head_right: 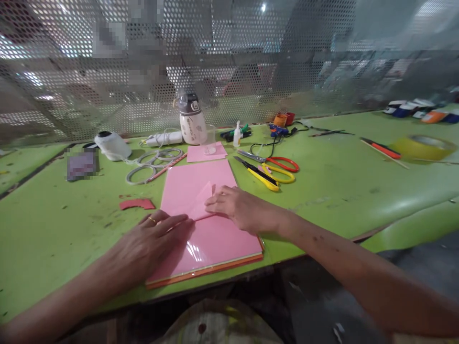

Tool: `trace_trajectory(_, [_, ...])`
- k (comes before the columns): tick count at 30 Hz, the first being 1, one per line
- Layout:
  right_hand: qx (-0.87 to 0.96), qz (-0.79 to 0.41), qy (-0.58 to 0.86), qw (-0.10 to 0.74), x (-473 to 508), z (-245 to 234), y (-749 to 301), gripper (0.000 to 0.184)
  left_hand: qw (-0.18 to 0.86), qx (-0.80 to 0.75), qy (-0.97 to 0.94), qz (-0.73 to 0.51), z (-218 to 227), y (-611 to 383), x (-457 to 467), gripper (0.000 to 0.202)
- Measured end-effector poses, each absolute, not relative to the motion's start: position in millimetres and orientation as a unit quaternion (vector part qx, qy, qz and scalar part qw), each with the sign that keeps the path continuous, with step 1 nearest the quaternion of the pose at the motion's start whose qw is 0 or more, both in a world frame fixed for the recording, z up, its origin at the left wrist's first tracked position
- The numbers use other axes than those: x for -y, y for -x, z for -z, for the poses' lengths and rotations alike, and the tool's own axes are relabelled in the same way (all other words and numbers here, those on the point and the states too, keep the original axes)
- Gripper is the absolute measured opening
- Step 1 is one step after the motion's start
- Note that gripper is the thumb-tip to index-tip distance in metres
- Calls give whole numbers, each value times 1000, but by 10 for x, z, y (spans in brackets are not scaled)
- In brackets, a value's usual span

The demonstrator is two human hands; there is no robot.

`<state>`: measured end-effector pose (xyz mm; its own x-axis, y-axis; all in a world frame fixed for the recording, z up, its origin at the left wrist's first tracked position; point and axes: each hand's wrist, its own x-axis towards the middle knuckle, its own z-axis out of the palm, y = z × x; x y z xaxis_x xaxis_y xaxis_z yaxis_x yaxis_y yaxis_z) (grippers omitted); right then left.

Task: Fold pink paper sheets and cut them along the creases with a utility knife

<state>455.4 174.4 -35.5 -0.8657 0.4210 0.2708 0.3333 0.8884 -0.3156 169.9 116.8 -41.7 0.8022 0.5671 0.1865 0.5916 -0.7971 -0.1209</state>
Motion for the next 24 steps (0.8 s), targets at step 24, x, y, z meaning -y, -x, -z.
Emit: trace_trajectory(24, [944,59,319,63,-1320,508,-4335,61,67,336,938,44,411,-1705,-1106,27])
